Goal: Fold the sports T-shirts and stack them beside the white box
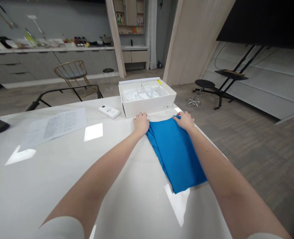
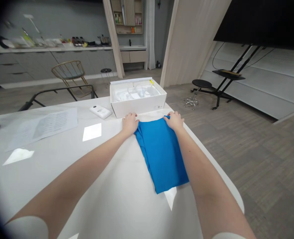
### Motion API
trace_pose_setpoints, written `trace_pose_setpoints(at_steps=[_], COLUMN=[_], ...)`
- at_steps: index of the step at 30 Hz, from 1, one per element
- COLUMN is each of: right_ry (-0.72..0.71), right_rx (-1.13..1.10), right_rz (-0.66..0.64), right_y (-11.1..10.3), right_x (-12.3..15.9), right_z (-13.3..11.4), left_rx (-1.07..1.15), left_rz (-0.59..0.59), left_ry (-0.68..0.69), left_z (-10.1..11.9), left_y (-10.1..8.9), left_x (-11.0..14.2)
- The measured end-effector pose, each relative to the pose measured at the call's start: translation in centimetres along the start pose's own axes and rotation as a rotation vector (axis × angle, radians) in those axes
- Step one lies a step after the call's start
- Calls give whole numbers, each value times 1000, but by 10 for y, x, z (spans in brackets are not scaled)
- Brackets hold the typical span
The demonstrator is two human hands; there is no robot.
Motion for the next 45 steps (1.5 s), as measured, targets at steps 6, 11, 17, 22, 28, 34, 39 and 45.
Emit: trace_pose_setpoints(at_steps=[6, 11, 17, 22, 28, 34, 39, 45], right_ry=[-261, -298, -527, -855, -1117, -1183, -1087, -1087], right_rx=[17, 49, -264, -507, -526, -598, -655, -615], right_rz=[85, -80, -283, -604, -858, -954, -765, -778], right_y=[-12, -7, -7, 9, 45, 87, 115, 145], right_x=[56, 106, 205, 338, 481, 561, 581, 603], right_z=[-57, -87, -234, -417, -594, -731, -829, -890], left_rx=[54, -110, -114, -139, -241, -468, -501, -447], left_rz=[-354, -412, -465, -439, -189, 140, 182, 308], left_ry=[511, 349, 279, 79, -254, -538, -663, -637], left_z=[42, -1, -91, -210, -381, -508, -574, -601], left_y=[11, -26, -161, -293, -442, -547, -564, -576], left_x=[43, 69, 144, 243, 394, 499, 522, 534])
Point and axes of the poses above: each hand's wrist, its own x-axis away from the middle knuckle, its own y-axis out of the palm, z = x × y, the point moved 7 cm from there along -x, towards the middle knuckle, and after that the axes turned 1 degree about -z, right-handed, at the moved point
